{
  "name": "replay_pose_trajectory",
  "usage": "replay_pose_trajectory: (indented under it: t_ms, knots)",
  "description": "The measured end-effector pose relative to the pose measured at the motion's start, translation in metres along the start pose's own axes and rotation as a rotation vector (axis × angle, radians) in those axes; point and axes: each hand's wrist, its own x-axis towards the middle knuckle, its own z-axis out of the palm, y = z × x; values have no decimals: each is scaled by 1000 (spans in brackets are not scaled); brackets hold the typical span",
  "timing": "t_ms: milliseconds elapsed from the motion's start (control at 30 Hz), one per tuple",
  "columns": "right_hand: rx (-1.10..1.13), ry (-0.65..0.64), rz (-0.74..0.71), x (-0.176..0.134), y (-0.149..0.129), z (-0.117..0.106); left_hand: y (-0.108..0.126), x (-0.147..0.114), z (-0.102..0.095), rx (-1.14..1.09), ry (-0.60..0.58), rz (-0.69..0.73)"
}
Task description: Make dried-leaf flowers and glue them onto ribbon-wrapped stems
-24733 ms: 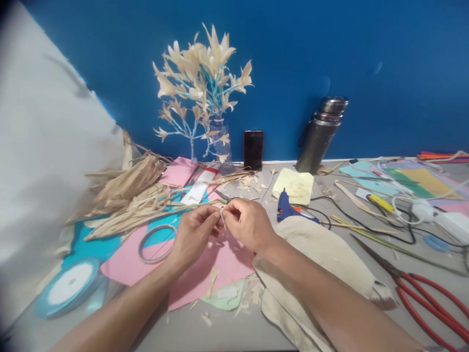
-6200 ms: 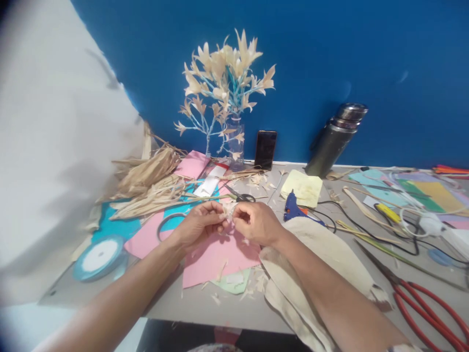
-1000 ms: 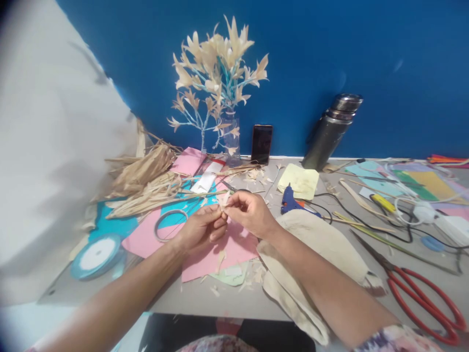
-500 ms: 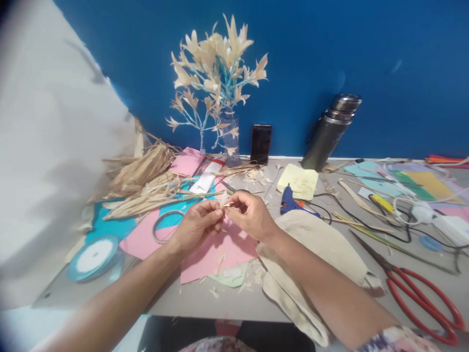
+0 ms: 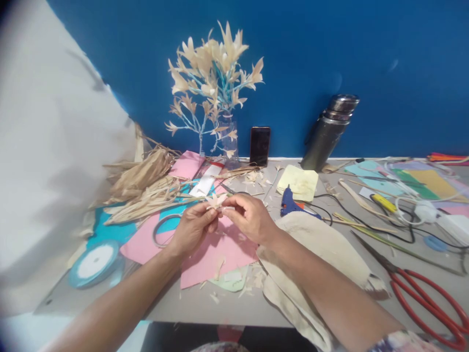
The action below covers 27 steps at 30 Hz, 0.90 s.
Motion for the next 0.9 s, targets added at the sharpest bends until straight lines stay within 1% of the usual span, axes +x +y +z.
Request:
replay_pose_trajectory:
  t_ms: [67,167,300,367,433,533,633,800,900]
  knots:
    - [-23,-11,-28,0,1,0,-1,0,2,11,18,7]
    - [-22,-29,-32,1,3,1,-1,-1,7,18,37,-15]
    - [-7,-8,-2,2,4,2,1,-3,11,-36,5,-57]
    - [-22,2,4,2,5,3,1,-4,10,-74,-24,-80]
    - [-69,6,-8,2,6,4,0,-3,8,-98,-27,-95]
    - [-142,-7,-61,0,8,5,-4,-1,4,-102,11,-100]
    - [-146,-20,-83,-1,10,6,-5,1,3,-55,34,-93]
    - [-78,25,10,-2,9,7,-3,-1,8,43,90,-46]
    - [-78,26,22,-1,8,6,0,-2,11,80,114,-25]
